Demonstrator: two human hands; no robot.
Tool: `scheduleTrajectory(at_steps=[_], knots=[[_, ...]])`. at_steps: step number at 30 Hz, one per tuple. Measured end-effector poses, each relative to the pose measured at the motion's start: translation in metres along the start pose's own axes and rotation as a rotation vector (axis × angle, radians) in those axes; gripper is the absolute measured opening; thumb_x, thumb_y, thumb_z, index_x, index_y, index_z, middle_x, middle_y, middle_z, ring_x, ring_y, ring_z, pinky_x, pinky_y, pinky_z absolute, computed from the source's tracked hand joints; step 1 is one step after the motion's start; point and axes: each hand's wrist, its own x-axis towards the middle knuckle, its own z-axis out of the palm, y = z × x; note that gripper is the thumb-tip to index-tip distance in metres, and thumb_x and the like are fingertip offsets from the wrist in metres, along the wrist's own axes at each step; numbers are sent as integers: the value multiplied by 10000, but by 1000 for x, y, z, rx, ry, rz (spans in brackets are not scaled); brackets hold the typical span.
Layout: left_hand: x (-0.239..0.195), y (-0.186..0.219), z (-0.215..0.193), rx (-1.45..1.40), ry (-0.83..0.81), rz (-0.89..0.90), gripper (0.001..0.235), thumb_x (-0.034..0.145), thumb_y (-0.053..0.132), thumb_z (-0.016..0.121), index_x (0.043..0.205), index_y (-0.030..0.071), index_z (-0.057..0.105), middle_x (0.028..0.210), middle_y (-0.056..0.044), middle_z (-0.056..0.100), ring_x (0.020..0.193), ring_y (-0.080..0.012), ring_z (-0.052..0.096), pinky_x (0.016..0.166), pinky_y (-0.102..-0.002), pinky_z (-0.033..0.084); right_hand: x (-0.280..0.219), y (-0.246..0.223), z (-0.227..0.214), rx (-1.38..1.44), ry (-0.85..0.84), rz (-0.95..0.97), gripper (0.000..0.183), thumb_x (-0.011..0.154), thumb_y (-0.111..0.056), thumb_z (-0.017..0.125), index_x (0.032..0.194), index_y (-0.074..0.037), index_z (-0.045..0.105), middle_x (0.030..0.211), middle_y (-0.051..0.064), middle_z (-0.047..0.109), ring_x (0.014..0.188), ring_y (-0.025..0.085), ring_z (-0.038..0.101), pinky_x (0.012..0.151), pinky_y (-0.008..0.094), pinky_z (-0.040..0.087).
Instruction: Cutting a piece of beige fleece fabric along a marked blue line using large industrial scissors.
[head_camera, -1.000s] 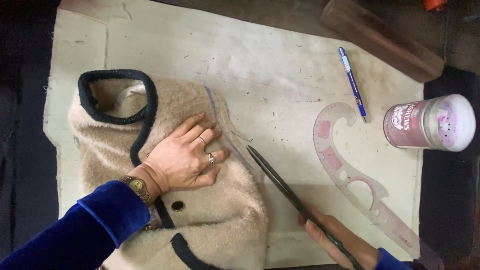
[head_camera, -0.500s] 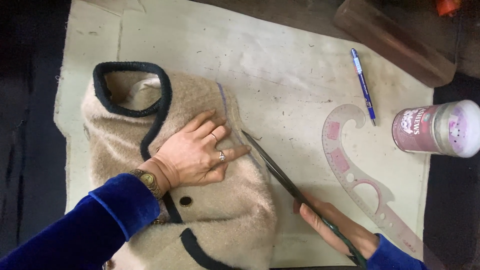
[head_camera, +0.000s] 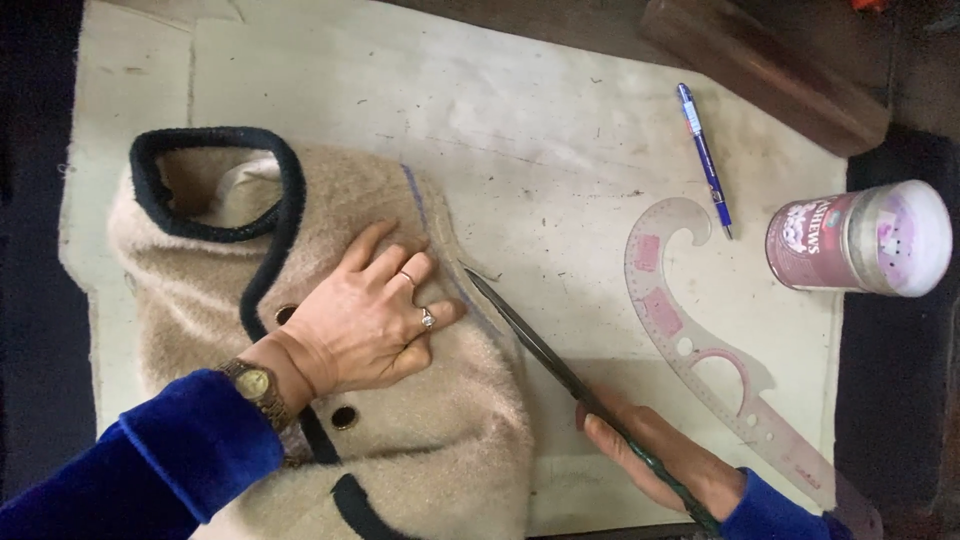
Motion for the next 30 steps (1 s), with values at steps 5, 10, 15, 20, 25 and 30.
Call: scheduleTrajectory(at_steps=[5, 10, 15, 20, 25, 30], knots=[[0, 2, 2, 53, -37, 15, 524, 767, 427, 500, 1286, 394, 571, 942, -111, 522, 888, -317, 523, 1017, -632, 344, -6, -13, -4, 0, 6, 7, 436, 916, -541, 311, 906, -165, 531, 757, -48, 490, 659, 112, 464, 650, 255, 424], [0, 2, 2, 44, -101, 8, 469, 758, 465, 539, 1220, 417, 598, 983, -131, 517, 1029, -361, 507, 1030, -653, 315, -10, -13, -2, 10, 9, -18, 387, 942, -478, 339, 938, -164, 564, 783, -44, 551, 697, 107, 522, 684, 259, 441], [0, 2, 2, 19, -36, 16, 387, 739, 403, 532, 1107, 367, 644, 1000, -142, 516, 1059, -372, 513, 1029, -649, 324, -12, -7, 3, -51, 37, 73, 410, 918, -509, 372, 949, -171, 601, 816, -66, 608, 737, 75, 579, 699, 234, 474], [0, 0, 4, 8, -21, 20, 374, 742, 397, 529, 1091, 354, 657, 1007, -145, 521, 1057, -370, 519, 1023, -655, 329, -23, -37, -7, 25, -8, 95, 507, 902, -512, 359, 1201, -182, 602, 960, -74, 682, 904, 54, 645, 850, 219, 492], [-1, -1, 6, 0, -23, 32, 374, 760, 406, 510, 1106, 359, 644, 1042, -156, 526, 1101, -376, 509, 1026, -656, 321, -20, -24, -16, 5, -19, -47, 415, 945, -468, 363, 988, -137, 611, 838, -63, 572, 771, 78, 549, 713, 239, 456], [-1, -1, 5, 9, -10, 41, 354, 774, 399, 515, 1101, 347, 640, 1050, -152, 516, 1103, -373, 506, 1022, -661, 329, -19, -4, -20, -176, -58, 48, 321, 941, -434, 406, 1008, -192, 607, 802, -44, 665, 723, 90, 630, 692, 241, 476]])
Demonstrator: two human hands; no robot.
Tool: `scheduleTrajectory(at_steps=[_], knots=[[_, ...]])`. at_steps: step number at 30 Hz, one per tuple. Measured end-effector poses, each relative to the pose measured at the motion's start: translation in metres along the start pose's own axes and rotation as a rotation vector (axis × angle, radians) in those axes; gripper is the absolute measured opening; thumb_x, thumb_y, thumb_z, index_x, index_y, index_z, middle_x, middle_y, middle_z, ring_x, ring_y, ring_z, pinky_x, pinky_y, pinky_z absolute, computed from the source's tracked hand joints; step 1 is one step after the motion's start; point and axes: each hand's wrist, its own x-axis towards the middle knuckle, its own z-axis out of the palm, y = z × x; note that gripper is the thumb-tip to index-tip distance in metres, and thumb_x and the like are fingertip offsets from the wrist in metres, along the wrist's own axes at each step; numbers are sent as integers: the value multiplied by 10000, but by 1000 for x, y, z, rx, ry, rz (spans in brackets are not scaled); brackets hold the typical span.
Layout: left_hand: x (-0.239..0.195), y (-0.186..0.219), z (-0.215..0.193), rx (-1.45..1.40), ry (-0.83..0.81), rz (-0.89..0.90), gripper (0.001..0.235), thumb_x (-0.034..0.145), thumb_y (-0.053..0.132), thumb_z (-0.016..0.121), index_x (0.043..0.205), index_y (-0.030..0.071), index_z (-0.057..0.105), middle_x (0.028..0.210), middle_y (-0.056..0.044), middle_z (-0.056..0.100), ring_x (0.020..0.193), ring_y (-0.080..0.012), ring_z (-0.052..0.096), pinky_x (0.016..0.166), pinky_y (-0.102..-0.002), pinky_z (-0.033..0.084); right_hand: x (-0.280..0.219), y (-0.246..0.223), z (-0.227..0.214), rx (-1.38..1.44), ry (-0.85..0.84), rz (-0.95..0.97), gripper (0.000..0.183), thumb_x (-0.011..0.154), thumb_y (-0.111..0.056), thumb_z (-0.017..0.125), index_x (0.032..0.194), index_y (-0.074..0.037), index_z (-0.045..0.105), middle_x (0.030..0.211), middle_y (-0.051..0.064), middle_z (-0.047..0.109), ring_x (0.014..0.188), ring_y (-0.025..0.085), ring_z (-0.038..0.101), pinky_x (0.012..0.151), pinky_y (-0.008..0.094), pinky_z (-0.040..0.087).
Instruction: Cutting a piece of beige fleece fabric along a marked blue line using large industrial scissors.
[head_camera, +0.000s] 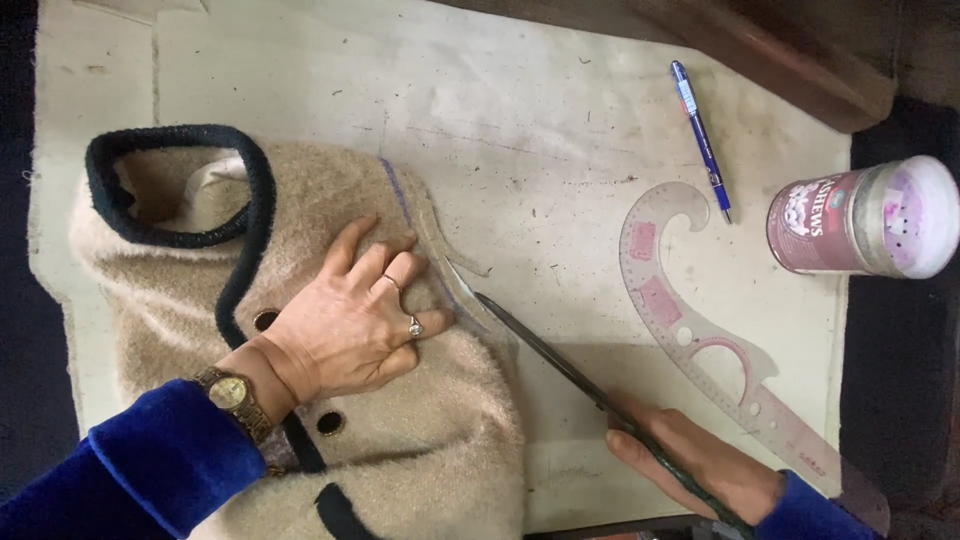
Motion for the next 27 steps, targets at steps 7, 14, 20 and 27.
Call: scheduleTrajectory(at_steps=[7, 14, 20, 27], knots=[[1, 1, 0, 12, -26, -10, 422, 703, 406, 568, 1119, 366, 622, 1018, -133, 509, 1087, -366, 505, 1026, -659, 314, -13, -21, -5, -124, -12, 56, 383, 918, -516, 362, 1063, -271, 617, 844, -72, 751, 812, 63, 750, 799, 209, 512], [6, 7, -4, 49, -215, -13, 560, 795, 520, 486, 1353, 477, 455, 1079, -168, 498, 1054, -374, 469, 1022, -722, 257, -22, -21, 3, -95, 159, -26, 406, 911, -458, 442, 1234, -267, 599, 987, -95, 769, 933, 12, 727, 887, 191, 488], [10, 5, -7, -9, -350, 14, 477, 820, 512, 468, 1296, 482, 481, 1114, -219, 492, 1206, -475, 375, 1007, -781, 189, -31, -18, 11, 4, 239, 21, 516, 857, -444, 567, 1352, -299, 551, 1050, -158, 785, 1010, -71, 715, 975, 144, 451], [7, 4, -2, -8, -239, 29, 445, 765, 507, 522, 1204, 453, 569, 1083, -192, 499, 1210, -465, 400, 1005, -767, 219, -16, -18, 13, 75, 70, 82, 474, 912, -483, 397, 1304, -257, 540, 1192, -72, 729, 1112, 51, 674, 991, 218, 447]])
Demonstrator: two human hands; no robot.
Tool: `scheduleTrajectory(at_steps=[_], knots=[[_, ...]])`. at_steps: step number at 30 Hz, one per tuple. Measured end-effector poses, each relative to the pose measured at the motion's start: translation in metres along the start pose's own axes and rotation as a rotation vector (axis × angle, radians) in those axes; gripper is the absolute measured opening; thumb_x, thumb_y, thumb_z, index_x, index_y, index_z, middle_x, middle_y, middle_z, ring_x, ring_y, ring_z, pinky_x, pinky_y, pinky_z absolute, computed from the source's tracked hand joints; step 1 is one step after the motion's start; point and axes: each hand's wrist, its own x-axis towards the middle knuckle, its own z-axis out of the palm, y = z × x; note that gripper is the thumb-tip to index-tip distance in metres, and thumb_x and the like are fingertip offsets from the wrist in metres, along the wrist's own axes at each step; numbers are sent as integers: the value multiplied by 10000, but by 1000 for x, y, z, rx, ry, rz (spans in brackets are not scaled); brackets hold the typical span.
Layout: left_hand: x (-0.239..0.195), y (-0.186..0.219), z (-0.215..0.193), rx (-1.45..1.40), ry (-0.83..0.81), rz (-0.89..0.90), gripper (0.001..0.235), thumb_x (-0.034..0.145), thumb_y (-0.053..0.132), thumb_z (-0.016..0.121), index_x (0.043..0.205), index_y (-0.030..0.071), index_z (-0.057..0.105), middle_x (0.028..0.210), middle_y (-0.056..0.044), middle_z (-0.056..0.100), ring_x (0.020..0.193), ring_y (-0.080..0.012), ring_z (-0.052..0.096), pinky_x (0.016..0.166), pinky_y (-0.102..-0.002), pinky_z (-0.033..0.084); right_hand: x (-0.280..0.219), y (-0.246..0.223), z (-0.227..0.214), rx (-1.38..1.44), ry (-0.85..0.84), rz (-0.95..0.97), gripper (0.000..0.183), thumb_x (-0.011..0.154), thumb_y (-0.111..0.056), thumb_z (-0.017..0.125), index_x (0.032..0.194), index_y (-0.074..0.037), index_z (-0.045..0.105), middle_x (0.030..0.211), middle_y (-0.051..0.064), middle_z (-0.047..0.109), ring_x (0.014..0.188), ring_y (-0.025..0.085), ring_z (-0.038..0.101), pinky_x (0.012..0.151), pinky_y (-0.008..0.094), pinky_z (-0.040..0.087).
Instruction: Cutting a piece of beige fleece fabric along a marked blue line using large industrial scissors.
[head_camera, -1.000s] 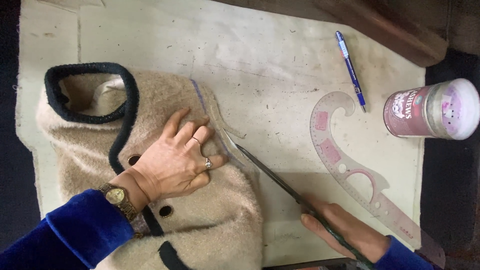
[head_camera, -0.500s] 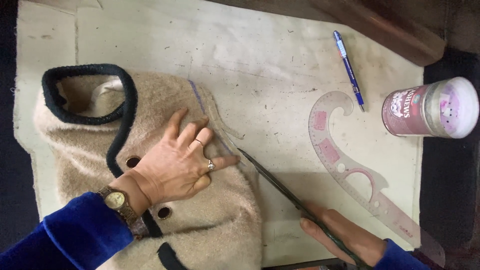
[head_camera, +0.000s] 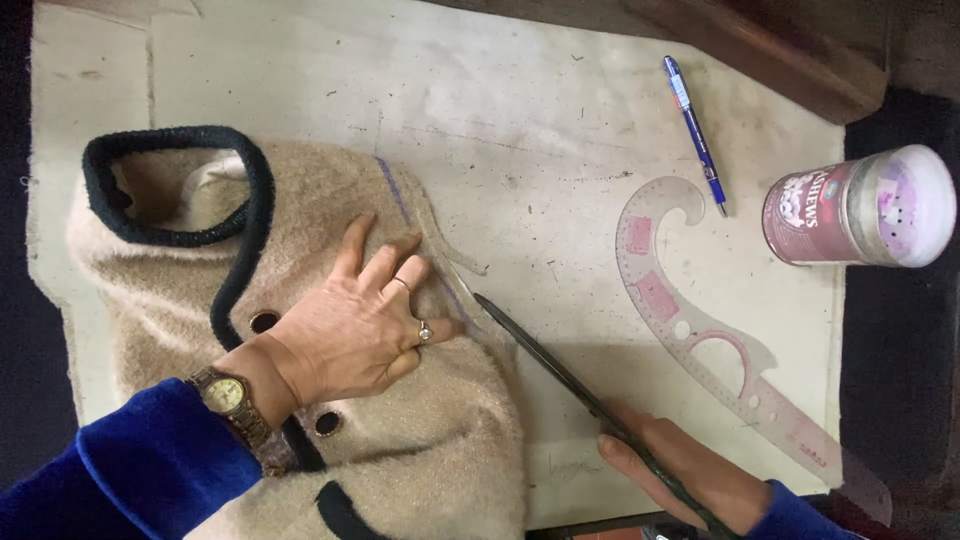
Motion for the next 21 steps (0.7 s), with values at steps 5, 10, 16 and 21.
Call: scheduleTrajectory(at_steps=[5, 10, 16, 21], knots=[[1, -1, 0, -26, -35, 1, 417, 781, 483, 508, 1187, 440, 592, 1094, -207, 495, 1220, -479, 388, 1013, -781, 189, 6, -1, -4, -24, -31, -53, 389, 923, -461, 374, 1111, -212, 607, 974, -62, 759, 902, 70, 718, 831, 240, 506], [0, -2, 0, -59, -25, 12, 410, 803, 446, 480, 1195, 420, 597, 1114, -225, 495, 1235, -489, 378, 1006, -778, 184, 13, 13, -14, -150, -58, 65, 357, 906, -459, 424, 1167, -269, 576, 1008, -49, 767, 944, 90, 744, 850, 244, 519], [0, -2, -1, -26, -61, 3, 396, 804, 470, 503, 1192, 450, 579, 1127, -220, 484, 1225, -481, 383, 1024, -778, 178, 13, 12, -15, -217, -123, 106, 299, 926, -436, 428, 1114, -253, 571, 819, -46, 736, 756, 100, 733, 719, 234, 512], [-3, -4, 3, -32, 24, 32, 446, 793, 463, 493, 1232, 429, 558, 1102, -219, 490, 1224, -481, 389, 1023, -770, 178, -25, -10, -13, -200, 310, -394, 456, 885, -271, 576, 1327, -162, 572, 1244, -83, 699, 1160, 12, 617, 1089, 231, 347]])
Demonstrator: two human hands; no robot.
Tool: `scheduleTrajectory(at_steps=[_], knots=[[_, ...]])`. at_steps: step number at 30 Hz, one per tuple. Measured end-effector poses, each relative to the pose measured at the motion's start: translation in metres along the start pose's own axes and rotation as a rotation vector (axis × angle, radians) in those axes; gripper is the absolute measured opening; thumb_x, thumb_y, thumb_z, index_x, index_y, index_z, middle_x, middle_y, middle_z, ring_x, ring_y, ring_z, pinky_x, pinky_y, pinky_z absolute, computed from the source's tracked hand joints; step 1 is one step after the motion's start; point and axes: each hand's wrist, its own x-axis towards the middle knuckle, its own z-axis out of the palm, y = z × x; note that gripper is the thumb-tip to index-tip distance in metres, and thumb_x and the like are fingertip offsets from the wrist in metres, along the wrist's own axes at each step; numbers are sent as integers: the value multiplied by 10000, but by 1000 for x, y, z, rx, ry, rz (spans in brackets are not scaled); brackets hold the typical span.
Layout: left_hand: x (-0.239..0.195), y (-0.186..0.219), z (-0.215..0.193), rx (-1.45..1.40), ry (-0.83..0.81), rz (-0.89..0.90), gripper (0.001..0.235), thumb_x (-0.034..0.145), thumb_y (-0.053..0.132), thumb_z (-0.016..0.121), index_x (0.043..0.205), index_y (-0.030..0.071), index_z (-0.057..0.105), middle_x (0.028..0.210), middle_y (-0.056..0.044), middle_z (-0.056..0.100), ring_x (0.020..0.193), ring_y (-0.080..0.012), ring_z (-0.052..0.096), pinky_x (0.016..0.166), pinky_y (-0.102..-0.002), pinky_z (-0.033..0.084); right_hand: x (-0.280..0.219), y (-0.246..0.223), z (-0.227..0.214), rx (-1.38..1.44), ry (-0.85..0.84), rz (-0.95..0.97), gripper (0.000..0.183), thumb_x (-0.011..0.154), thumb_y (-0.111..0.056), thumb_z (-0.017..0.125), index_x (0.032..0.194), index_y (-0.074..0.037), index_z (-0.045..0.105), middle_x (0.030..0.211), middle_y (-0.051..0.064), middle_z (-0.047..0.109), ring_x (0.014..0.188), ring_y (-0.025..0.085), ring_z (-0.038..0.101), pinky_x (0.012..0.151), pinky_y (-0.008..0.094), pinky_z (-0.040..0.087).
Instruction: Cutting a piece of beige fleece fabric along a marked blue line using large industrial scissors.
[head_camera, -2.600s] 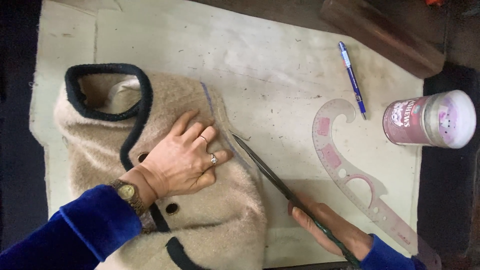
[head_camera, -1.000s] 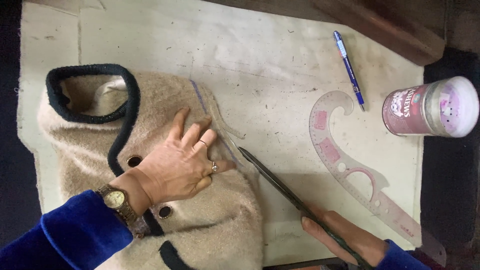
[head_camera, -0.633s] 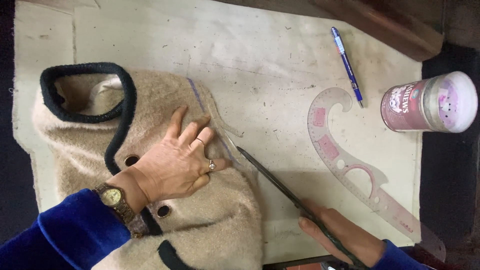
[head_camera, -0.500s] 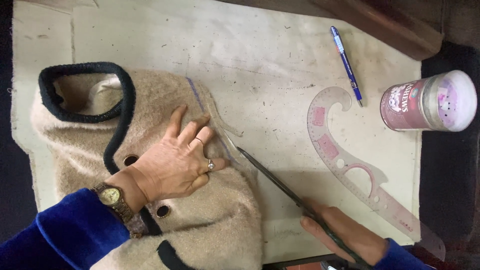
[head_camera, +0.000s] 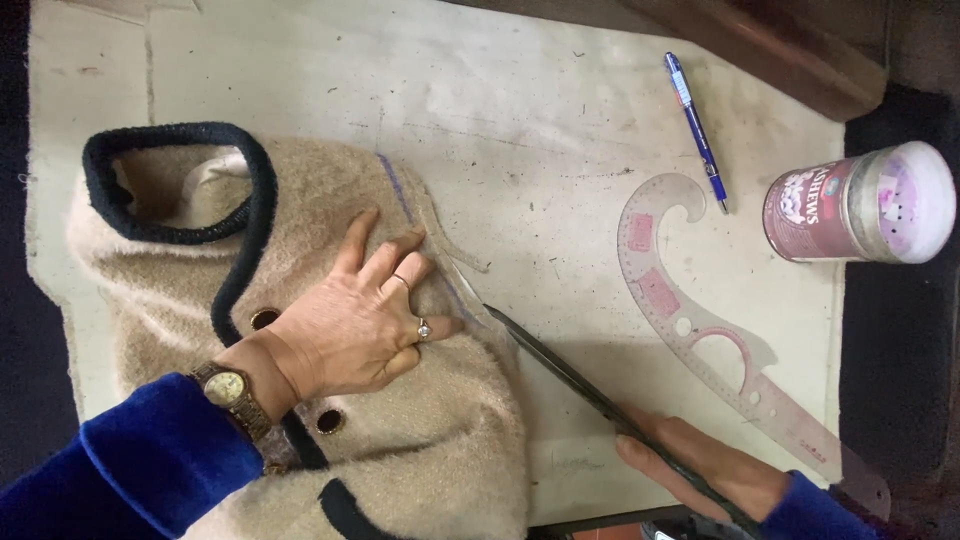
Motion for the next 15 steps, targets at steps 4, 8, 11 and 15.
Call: scheduleTrajectory(at_steps=[4, 8, 11, 15], knots=[[0, -1, 1, -15, 24, 1, 422, 790, 438, 476, 1196, 420, 590, 1107, -222, 499, 1222, -483, 397, 1019, -772, 181, -2, 20, 1, -64, -80, 165, 343, 869, -460, 549, 1139, -331, 715, 1023, -204, 797, 925, -60, 740, 909, 148, 512], [0, 1, 1, -43, 43, -1, 390, 796, 410, 467, 1148, 413, 634, 1082, -226, 507, 1217, -489, 405, 1022, -764, 182, 11, 7, 2, 110, -389, 770, 405, 825, -534, 506, 1136, -396, 725, 1020, -266, 788, 987, -152, 707, 969, 26, 479], [-1, 0, 1, -28, 30, -2, 411, 804, 420, 459, 1185, 423, 611, 1100, -227, 503, 1227, -486, 398, 1030, -760, 173, 4, 29, 4, -261, -105, 201, 447, 855, -458, 535, 1263, -292, 614, 1217, -125, 668, 1123, -4, 626, 1055, 187, 420], [-1, 0, 2, -11, 19, -2, 441, 800, 442, 463, 1226, 439, 576, 1136, -216, 487, 1236, -476, 383, 1031, -759, 168, 16, 67, 44, 458, -360, 627, 492, 881, -458, 378, 944, -97, 707, 947, -20, 794, 950, 58, 747, 852, 135, 549]])
